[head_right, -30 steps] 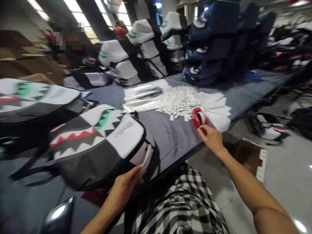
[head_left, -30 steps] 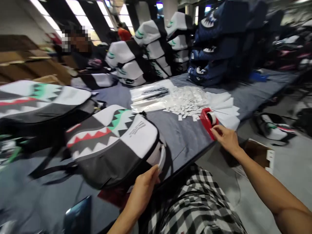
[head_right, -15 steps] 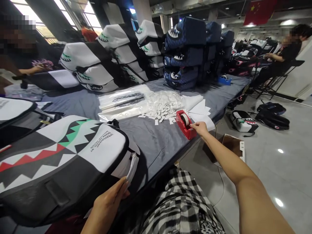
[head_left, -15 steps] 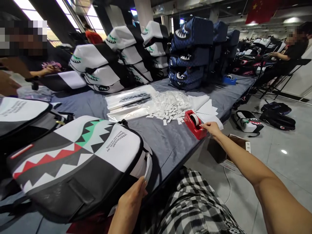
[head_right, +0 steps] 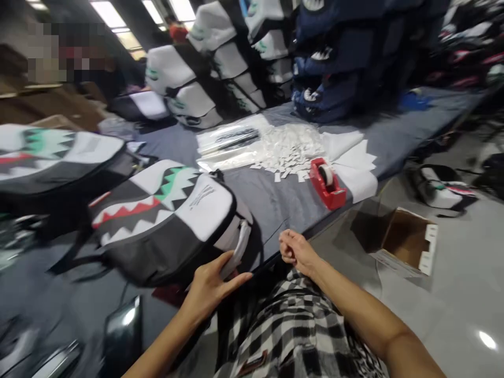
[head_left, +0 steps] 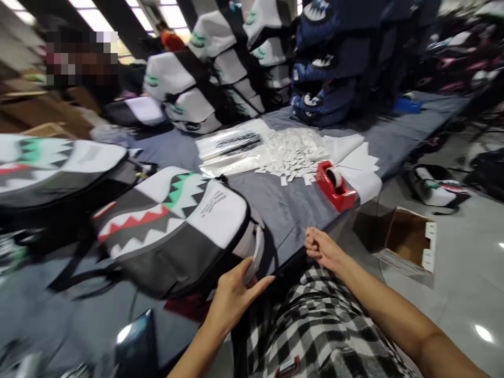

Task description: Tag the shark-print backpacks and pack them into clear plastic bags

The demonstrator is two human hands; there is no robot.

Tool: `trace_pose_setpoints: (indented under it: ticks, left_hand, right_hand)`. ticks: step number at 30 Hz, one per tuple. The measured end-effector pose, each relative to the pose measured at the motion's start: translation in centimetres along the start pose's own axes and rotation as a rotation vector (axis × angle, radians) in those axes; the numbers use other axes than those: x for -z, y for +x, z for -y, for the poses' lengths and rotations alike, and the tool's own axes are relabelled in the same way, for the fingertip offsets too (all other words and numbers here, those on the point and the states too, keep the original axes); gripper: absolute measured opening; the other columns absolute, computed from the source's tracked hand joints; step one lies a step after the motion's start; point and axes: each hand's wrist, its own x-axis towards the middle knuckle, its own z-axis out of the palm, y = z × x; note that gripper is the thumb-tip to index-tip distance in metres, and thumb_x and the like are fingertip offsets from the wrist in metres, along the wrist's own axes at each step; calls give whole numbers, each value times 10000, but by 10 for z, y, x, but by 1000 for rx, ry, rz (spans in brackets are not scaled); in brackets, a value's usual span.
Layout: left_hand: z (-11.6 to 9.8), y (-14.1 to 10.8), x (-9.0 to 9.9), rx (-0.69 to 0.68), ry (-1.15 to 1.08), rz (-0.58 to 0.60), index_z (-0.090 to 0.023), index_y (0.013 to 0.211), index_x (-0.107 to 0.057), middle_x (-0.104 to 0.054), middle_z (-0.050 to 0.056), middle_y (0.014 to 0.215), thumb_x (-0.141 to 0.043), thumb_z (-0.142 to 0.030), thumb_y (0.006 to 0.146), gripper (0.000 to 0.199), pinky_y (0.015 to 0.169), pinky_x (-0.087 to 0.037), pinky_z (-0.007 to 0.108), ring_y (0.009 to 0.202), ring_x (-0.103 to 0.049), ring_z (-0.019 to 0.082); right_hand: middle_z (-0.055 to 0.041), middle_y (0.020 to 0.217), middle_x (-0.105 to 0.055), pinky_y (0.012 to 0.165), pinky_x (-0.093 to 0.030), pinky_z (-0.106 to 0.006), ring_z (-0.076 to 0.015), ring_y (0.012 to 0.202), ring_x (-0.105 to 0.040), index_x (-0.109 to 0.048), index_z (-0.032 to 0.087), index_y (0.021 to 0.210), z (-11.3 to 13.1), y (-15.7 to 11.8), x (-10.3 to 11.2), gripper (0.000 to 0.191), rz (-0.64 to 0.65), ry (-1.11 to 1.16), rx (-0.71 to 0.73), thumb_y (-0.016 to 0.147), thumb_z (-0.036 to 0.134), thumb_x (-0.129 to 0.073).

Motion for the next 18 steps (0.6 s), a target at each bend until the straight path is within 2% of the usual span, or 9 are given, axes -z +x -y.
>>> trace_pose_setpoints:
  ticks: [2, 4, 9, 11, 14, 18]
  left_hand:
    - [-8, 0, 3, 40, -12, 57, -160, 1025, -686, -680, -5, 687, -758, -687, 658, 646, 628, -519, 243, 602, -616, 155]
    - [-12, 1, 4, 77, -56, 73, -148, 1041, -678, -681, 2, 725, -799, -683, 603, 702, 609, -507, 236, 625, -607, 154]
    - [-11, -1, -1, 89, -64, 50, -128, 1035, -673, -642, -10, 711, -806, -670, 613, 699, 536, -436, 208, 579, -560, 123]
    - [-7, -2, -5, 88, -30, 15, -130, 1052, -672, -640, -9, 714, -750, -633, 713, 611, 549, -428, 206, 566, -549, 112]
    - [-1, -2, -9, 58, 1, -48, -152, 1019, -683, -642, 0, 706, -566, -487, 913, 370, 606, -445, 207, 581, -560, 106]
    - [4, -2, -8, -29, -20, -43, -173, 953, -692, -610, -4, 667, -446, -351, 993, 306, 621, -459, 210, 597, -570, 110]
  right_hand:
    - [76, 534, -461, 402, -210, -179, -57, 434, -296, -482, 219, 748, -20, -15, -34, 502, 255, 23, -42, 699, 641, -750]
    - [81, 529, -486, 424, -224, -174, -52, 438, -316, -505, 213, 776, -33, -25, -57, 488, 404, 13, -33, 735, 639, -739]
    - [85, 535, -485, 456, -289, -190, -59, 454, -365, -521, 215, 775, -50, -24, -85, 530, 447, -29, -17, 729, 711, -699]
    - [88, 536, -473, 445, -280, -193, -57, 445, -358, -514, 216, 757, -56, -21, -91, 555, 431, -36, -8, 703, 737, -699]
    - [90, 532, -487, 419, -254, -193, -53, 418, -351, -511, 217, 766, -65, -18, -95, 572, 411, -53, 0, 694, 759, -680]
    - [71, 581, -577, 418, -290, -191, -51, 413, -406, -536, 213, 829, -71, -15, -93, 550, 454, -74, -7, 711, 731, -679]
